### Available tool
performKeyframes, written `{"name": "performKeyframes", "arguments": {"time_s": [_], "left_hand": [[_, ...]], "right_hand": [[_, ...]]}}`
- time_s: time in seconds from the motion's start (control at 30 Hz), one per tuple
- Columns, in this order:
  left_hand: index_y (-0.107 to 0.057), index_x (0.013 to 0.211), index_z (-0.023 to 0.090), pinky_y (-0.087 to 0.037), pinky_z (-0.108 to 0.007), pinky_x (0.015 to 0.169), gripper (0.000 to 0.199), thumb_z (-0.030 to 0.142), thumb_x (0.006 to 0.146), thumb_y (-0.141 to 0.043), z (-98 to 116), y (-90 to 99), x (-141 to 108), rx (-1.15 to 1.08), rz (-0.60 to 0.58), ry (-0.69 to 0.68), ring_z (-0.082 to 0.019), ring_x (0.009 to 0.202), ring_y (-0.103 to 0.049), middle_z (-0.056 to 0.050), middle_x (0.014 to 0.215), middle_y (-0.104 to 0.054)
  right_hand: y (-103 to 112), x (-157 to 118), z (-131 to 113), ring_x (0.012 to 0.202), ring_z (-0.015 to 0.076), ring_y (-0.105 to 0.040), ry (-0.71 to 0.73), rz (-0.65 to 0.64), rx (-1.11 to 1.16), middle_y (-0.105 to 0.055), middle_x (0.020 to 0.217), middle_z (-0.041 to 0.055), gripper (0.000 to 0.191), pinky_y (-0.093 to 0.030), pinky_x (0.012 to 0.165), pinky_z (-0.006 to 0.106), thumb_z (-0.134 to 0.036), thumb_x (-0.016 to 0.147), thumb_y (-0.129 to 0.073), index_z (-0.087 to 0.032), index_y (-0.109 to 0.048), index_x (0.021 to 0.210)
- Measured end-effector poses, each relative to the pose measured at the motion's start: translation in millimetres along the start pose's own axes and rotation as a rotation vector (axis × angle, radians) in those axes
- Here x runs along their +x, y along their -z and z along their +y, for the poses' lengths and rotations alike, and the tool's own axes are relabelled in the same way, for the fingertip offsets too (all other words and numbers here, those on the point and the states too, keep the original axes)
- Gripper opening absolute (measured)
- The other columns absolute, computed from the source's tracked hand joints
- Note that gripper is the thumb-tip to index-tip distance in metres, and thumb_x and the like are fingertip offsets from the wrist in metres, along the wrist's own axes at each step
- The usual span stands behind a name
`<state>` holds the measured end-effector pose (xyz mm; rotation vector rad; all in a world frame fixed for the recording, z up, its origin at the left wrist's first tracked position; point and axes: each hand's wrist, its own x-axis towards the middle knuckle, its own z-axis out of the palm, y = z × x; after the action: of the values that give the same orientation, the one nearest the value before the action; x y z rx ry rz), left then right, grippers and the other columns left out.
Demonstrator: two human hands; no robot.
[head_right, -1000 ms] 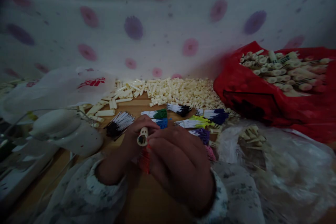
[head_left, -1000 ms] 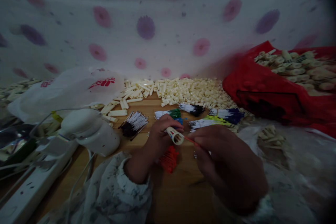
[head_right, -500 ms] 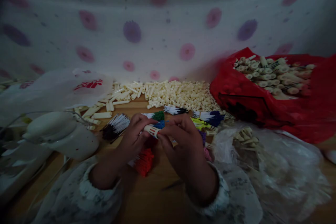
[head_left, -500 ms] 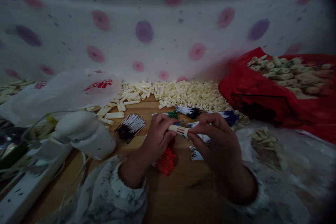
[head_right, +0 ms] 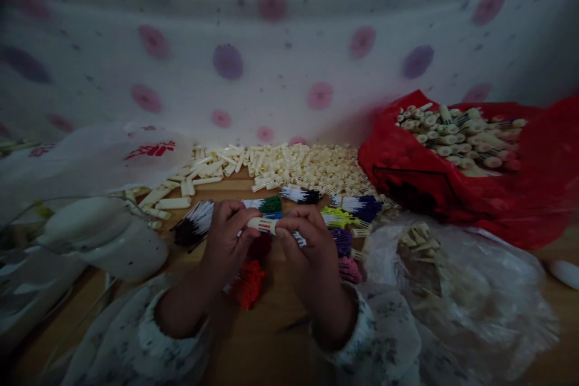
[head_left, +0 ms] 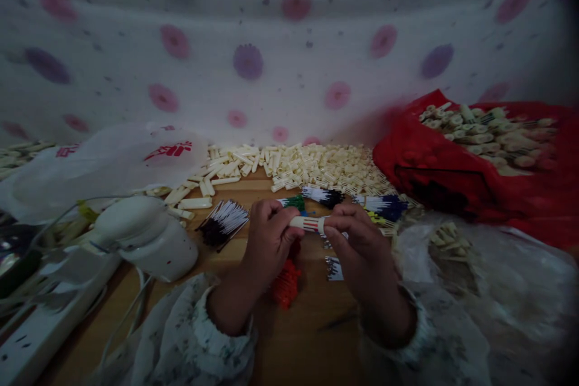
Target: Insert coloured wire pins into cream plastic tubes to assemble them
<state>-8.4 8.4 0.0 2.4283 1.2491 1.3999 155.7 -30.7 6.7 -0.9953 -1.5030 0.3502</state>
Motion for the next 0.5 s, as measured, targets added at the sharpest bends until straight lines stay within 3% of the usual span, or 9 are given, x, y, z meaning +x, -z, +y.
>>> {"name": "performKeyframes", "arguments": {"time_s": [0.17,0.23,0.3,0.43,0.5], "left_hand": [[-0.066,0.094,0.018,-0.039,-0.037,0.077,0.059,0.063,0.09,-0.027,-3,-2.8,0,-0.083,-0.037,0.03,-0.024,0.088,-0.047,-0.008,0.089,-0.051],[-0.064,0.093,0.018,-0.039,-0.035,0.078,0.057,0.062,0.091,-0.029,-5,-5.7,0,-0.153,-0.087,0.049,-0.023,0.087,-0.048,-0.007,0.088,-0.052],[-0.062,0.091,0.017,-0.039,-0.033,0.076,0.052,0.06,0.092,-0.032,-4,-9.4,-1,-0.25,-0.14,0.086,-0.022,0.085,-0.049,-0.006,0.086,-0.054],[-0.056,0.079,0.017,-0.038,-0.029,0.068,0.033,0.049,0.087,-0.052,9,-14.7,-3,-0.385,-0.273,0.182,-0.019,0.074,-0.049,-0.002,0.079,-0.052],[-0.055,0.074,0.017,-0.038,-0.027,0.066,0.025,0.039,0.084,-0.058,18,-15.3,-4,-0.402,-0.361,0.206,-0.018,0.071,-0.05,-0.001,0.075,-0.052]], "right_hand": [[11,1,6,0.092,0.0163,-0.058,-0.078,-0.058,0.198,-0.059,0.096,0.0033,0.015,-0.048,0.078,0.031,-0.023,0.087,-0.055,-0.025,-0.069,0.09],[30,4,8,0.091,0.0172,-0.059,-0.095,-0.036,0.129,-0.062,0.097,0.0039,0.016,-0.048,0.077,0.032,-0.025,0.088,-0.054,-0.024,-0.069,0.094],[56,5,12,0.085,0.0173,-0.061,-0.1,-0.083,-0.091,-0.066,0.092,0.004,0.015,-0.048,0.074,0.032,-0.026,0.087,-0.056,-0.022,-0.068,0.094],[101,-6,21,0.075,0.0182,-0.061,-0.082,-0.547,-0.62,-0.068,0.081,0.0049,0.012,-0.047,0.069,0.03,-0.024,0.083,-0.058,-0.02,-0.07,0.082],[109,-17,26,0.078,0.0201,-0.063,-0.074,-0.638,-0.77,-0.068,0.086,0.0069,0.012,-0.047,0.067,0.03,-0.022,0.081,-0.06,-0.022,-0.071,0.086]]}}
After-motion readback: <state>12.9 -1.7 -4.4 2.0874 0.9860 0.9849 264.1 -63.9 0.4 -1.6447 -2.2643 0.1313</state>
